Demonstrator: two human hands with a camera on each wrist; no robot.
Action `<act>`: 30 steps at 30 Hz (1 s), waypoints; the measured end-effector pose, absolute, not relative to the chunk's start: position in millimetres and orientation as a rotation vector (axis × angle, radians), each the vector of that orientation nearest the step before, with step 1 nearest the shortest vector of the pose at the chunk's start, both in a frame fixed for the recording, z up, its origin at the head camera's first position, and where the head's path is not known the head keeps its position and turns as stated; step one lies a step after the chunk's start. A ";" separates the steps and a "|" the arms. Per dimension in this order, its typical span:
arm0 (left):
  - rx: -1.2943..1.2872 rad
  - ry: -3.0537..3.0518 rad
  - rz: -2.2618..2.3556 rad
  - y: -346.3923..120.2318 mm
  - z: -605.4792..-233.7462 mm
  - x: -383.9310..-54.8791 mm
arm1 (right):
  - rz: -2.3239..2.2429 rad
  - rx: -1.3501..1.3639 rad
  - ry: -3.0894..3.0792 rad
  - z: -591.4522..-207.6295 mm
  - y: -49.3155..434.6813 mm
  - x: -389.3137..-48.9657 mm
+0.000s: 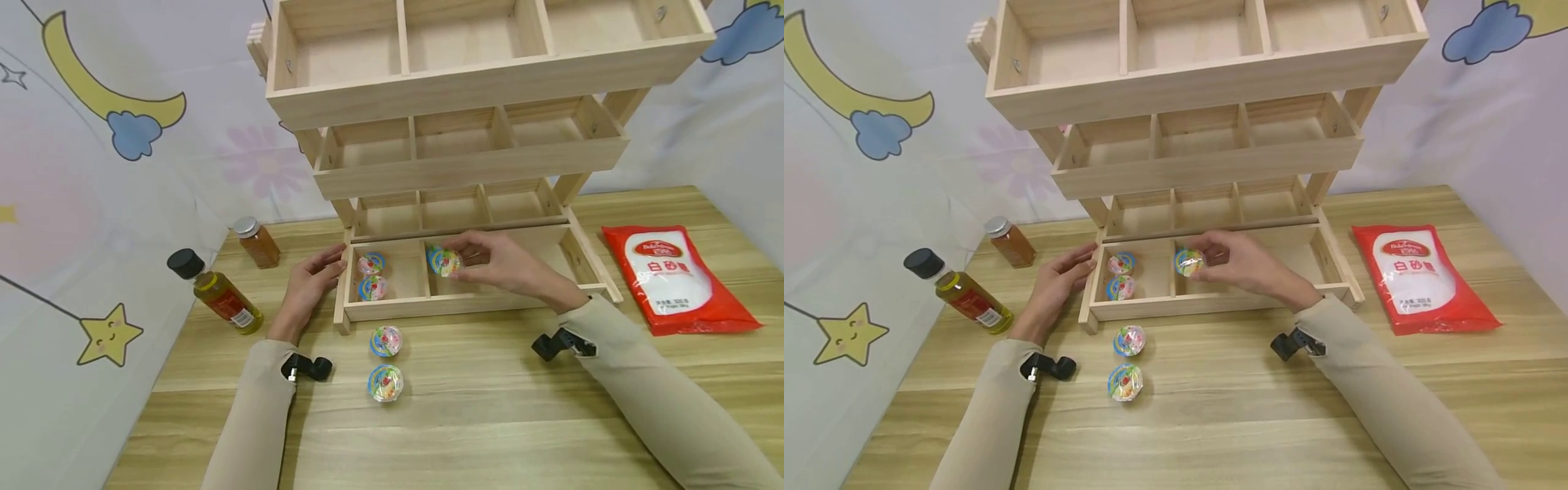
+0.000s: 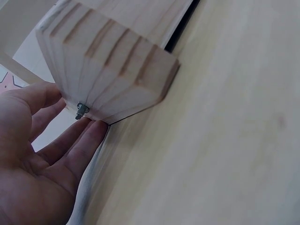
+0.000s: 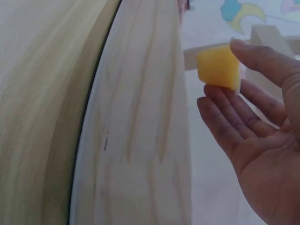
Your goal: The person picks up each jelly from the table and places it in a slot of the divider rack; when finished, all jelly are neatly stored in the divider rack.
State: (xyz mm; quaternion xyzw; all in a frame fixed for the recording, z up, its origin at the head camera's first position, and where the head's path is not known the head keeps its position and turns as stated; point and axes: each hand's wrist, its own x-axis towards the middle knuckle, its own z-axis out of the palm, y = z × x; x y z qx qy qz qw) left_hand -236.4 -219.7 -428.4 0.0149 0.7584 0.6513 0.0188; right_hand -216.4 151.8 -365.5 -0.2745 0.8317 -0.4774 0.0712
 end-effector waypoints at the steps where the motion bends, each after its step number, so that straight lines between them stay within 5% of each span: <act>1: 0.047 2.354 2.021 -219.8 -428.7 -236.4 | -1.427 -0.835 2.505 -367.5 151.6 -217.4; 30: 0.050 2.349 2.035 -218.8 -428.2 -236.5 | -1.289 -0.768 2.529 -392.9 151.9 -226.0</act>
